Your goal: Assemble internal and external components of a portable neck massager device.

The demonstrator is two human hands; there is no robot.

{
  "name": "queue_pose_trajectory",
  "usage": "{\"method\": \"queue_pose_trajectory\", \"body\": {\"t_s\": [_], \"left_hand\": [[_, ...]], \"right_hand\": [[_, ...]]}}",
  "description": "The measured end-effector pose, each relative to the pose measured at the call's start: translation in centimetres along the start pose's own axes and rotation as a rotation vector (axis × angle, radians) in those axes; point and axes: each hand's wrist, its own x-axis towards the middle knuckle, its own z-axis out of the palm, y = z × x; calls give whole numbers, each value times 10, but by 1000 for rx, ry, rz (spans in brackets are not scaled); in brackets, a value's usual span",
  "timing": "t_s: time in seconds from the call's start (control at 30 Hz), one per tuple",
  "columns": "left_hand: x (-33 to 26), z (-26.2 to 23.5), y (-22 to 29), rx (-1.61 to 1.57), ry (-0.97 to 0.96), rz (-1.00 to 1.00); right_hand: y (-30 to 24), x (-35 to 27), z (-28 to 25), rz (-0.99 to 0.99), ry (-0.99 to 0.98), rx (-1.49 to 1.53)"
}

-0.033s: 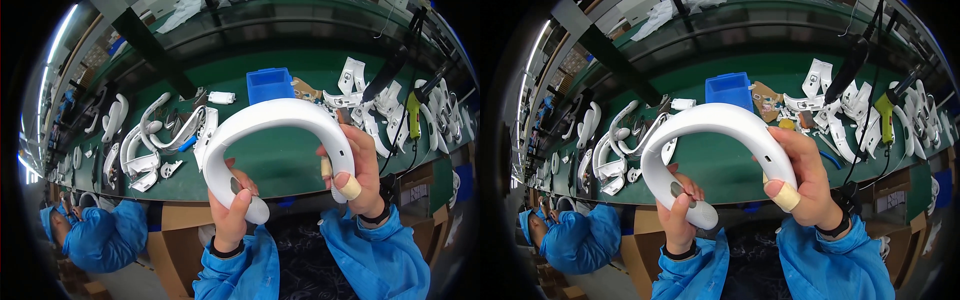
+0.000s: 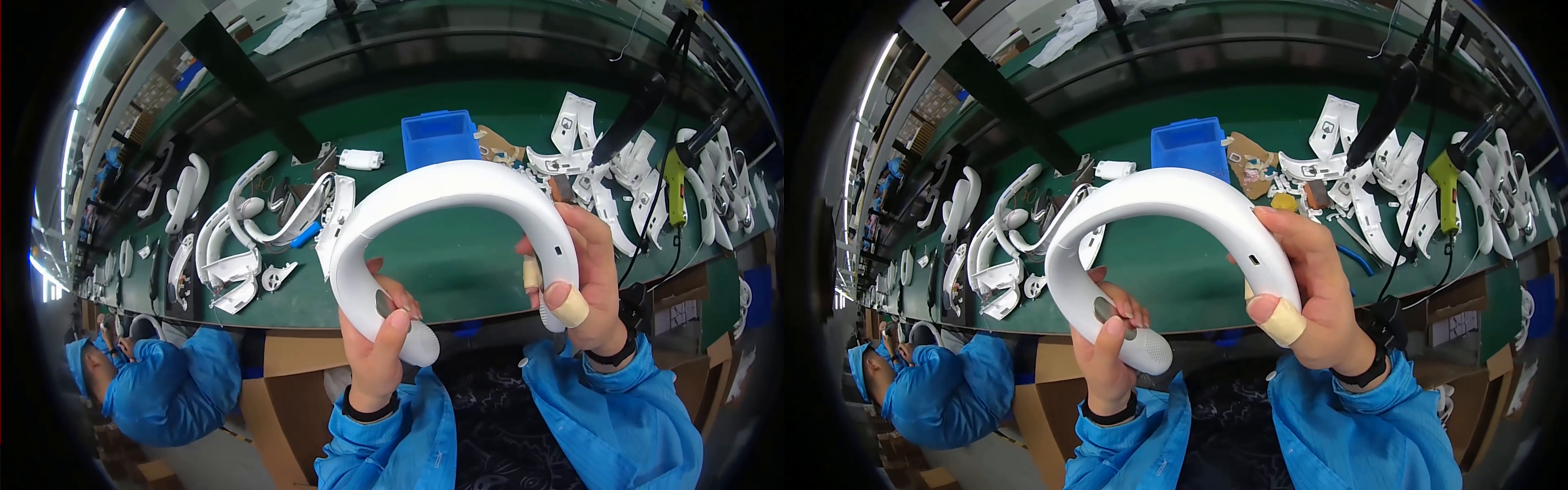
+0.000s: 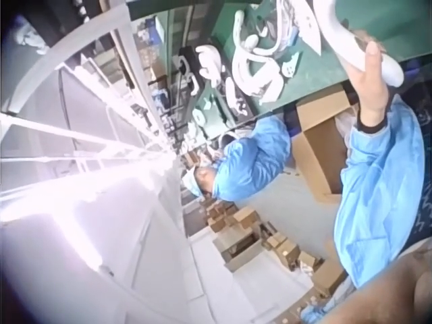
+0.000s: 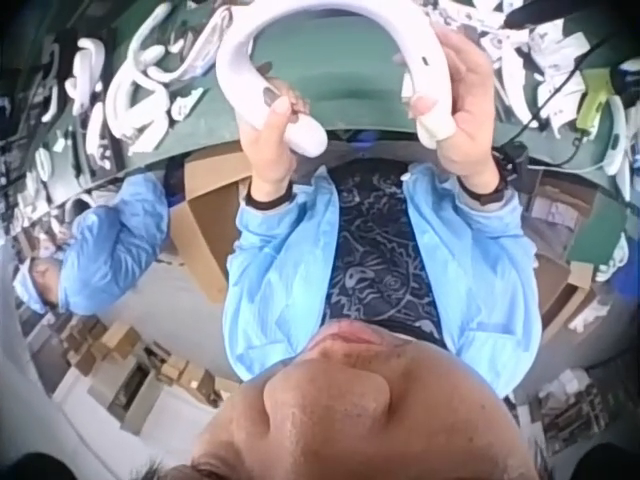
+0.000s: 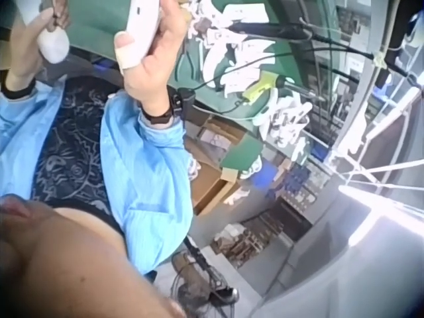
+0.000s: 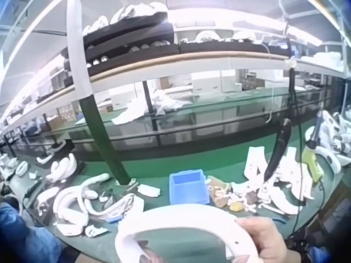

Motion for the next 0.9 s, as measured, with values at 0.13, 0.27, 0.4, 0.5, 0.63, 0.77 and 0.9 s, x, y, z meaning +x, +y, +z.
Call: {"method": "queue_pose_trajectory", "body": {"t_s": [0.13,0.27,0.4,0.5,0.63,0.77,0.9], "left_hand": [[4,-2,-2,20,-12,13],[4,-2,-3,27,-16,21],[2,-1,-4,30,-6,25],[2,-1,-4,29,-14,20],[3,2,-1,-7,-13,12],[3,5,5,-29,-3,11],[1,7,4,5,-8,28]], "right_hand": [[4,0,0,-7,25,28],[3,1,-3,-8,7,28],[3,-2,-6,-1,-13,26],[2,-1,-5,8,-18,44],[7,-1,1,-8,40,7],[14,-1,-3,-90,-25,-122],[7,0,-7,-50,-77,-89]]}}
